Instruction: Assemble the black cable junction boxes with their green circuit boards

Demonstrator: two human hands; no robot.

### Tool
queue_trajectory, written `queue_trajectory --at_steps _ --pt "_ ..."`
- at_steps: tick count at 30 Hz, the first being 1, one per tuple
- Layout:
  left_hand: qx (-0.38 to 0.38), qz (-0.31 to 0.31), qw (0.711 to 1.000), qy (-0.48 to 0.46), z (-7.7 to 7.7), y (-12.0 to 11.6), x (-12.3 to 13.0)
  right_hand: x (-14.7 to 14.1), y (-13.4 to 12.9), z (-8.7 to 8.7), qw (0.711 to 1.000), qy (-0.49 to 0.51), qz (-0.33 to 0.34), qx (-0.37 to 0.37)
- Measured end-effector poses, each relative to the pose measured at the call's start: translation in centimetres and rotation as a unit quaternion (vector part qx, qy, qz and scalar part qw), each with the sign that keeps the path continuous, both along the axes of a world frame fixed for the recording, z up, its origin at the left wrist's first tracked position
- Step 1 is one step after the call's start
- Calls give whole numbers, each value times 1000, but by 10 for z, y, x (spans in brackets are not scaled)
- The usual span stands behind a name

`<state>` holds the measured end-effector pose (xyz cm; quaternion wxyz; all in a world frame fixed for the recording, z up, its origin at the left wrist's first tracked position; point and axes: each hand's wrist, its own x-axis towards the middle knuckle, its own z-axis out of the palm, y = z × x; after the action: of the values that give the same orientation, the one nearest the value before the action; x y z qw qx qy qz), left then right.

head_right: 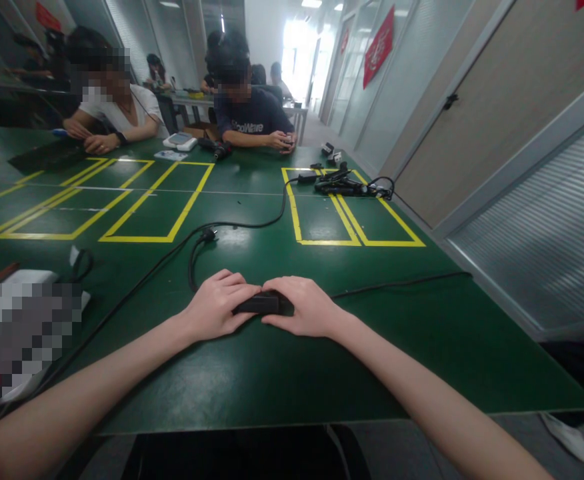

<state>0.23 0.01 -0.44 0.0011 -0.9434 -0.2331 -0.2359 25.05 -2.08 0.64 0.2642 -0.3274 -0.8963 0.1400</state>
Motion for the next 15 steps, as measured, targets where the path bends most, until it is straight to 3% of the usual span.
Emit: queue_trajectory --at_steps 2,6,12,15 --pt "24 -4 1000 14 0 0 0 1 -1 2 994 25 0 -108" --pt "76 -10 996 34 -2 -1 0 1 -5 5 949 75 -12 -306" --pt "117 -1 993 -22 2 -2 0 -5 -7 7 945 153 -54 -285" --pt "149 2 987 -62 9 -6 -2 9 2 13 924 238 -100 -283"
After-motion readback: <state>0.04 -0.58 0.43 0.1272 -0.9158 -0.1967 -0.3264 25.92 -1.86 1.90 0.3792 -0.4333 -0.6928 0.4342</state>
